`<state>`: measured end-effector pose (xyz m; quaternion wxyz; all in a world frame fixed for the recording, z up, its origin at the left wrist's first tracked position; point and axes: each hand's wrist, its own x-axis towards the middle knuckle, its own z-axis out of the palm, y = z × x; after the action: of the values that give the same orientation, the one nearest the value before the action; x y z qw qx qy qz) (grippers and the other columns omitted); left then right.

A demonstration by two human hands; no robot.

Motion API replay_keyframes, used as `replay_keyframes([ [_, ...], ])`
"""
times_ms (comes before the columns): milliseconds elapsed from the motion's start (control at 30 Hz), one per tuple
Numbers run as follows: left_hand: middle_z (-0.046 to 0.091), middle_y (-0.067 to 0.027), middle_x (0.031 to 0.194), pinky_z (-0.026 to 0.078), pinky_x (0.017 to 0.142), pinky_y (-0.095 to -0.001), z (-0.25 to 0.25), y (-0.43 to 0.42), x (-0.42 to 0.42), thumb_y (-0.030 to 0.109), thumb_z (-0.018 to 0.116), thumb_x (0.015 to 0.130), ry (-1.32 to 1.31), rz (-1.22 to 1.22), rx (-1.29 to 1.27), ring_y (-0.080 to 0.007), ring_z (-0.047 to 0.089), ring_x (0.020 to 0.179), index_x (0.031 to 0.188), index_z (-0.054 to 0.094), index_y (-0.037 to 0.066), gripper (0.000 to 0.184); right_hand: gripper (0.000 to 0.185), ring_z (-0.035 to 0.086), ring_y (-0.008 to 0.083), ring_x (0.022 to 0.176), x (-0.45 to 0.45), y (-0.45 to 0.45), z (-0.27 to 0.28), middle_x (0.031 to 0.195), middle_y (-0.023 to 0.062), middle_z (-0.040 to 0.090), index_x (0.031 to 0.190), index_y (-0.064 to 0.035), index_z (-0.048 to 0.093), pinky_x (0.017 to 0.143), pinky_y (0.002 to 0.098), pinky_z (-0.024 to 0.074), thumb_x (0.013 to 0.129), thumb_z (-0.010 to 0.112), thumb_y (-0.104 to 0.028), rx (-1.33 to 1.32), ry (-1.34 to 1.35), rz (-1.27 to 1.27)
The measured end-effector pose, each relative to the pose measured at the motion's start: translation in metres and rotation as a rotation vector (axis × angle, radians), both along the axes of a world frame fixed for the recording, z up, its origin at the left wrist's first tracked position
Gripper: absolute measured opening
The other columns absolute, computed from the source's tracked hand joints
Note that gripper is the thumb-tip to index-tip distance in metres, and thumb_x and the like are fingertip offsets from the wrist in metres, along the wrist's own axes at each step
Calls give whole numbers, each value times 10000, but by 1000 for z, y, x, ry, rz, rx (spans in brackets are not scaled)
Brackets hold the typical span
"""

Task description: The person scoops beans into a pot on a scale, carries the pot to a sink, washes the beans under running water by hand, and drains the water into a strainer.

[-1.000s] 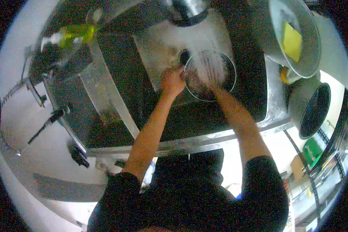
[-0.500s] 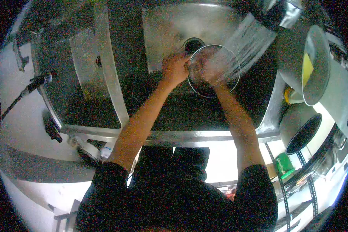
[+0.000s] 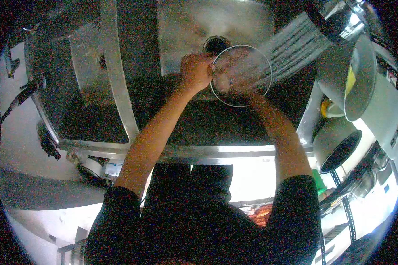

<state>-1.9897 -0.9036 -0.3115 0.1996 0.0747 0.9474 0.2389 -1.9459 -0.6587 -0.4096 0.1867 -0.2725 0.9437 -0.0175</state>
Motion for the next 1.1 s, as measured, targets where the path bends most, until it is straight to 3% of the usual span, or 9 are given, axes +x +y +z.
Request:
replay_keyframes([
  [300,661,-76,1377,371,1108,-582,3,-3,-1,251,687,880,-68,-16,-19,-333,613,1211,1194,743,232,320,353,570,360,1218,-4,21,-2,1292,157,654,1270,-134,659,1067,526,440,949,584,-261,25,-31,-22],
  [400,653,-82,1389,369,1109,-583,1,-7,4,258,695,876,29,7,21,-335,603,1225,1197,743,229,326,367,580,355,1207,0,11,-2,1302,158,649,1292,-132,645,1059,513,452,956,577,-267,28,-52,-35],
  [500,711,-110,1103,467,861,-568,-3,-10,5,231,699,877,237,-16,53,-363,665,990,1186,736,214,311,382,589,350,1196,9,18,-1,1312,159,644,1313,-131,631,1052,500,463,963,569,-272,29,-83,-46],
  [600,652,-79,1389,363,1113,-591,1,-9,4,246,694,872,36,19,42,-330,601,1227,1213,742,245,344,397,599,346,1184,-2,47,-11,1322,159,639,1335,-130,617,1044,486,474,971,562,-277,27,-93,-112],
  [767,648,-86,1393,380,1100,-611,-3,-7,5,231,685,870,38,43,61,-335,600,1223,1219,739,222,353,422,614,338,1165,-21,71,-81,1339,161,631,1371,-127,594,1032,465,492,982,549,-285,104,77,-232],
  [967,645,-86,1406,409,1049,-588,-6,-6,1,214,678,868,31,21,78,-333,614,1198,1205,752,215,345,444,625,270,1100,-27,43,-163,1321,144,634,1388,-124,586,1029,460,485,992,559,-323,516,145,-27],
  [1033,646,-86,1406,412,1040,-576,-7,-6,1,211,675,871,44,23,96,-335,618,1194,1208,755,216,347,427,619,266,1121,-17,-12,-98,1296,149,633,1353,-120,605,1050,459,468,977,570,-319,91,-41,-283],
  [1100,650,-89,1400,411,1040,-565,-18,-6,9,212,676,870,89,48,142,-339,619,1194,1212,758,218,351,537,527,347,1239,-10,-30,-30,1366,218,560,1378,-85,587,1119,510,373,940,601,-396,-85,-254,-302],
])
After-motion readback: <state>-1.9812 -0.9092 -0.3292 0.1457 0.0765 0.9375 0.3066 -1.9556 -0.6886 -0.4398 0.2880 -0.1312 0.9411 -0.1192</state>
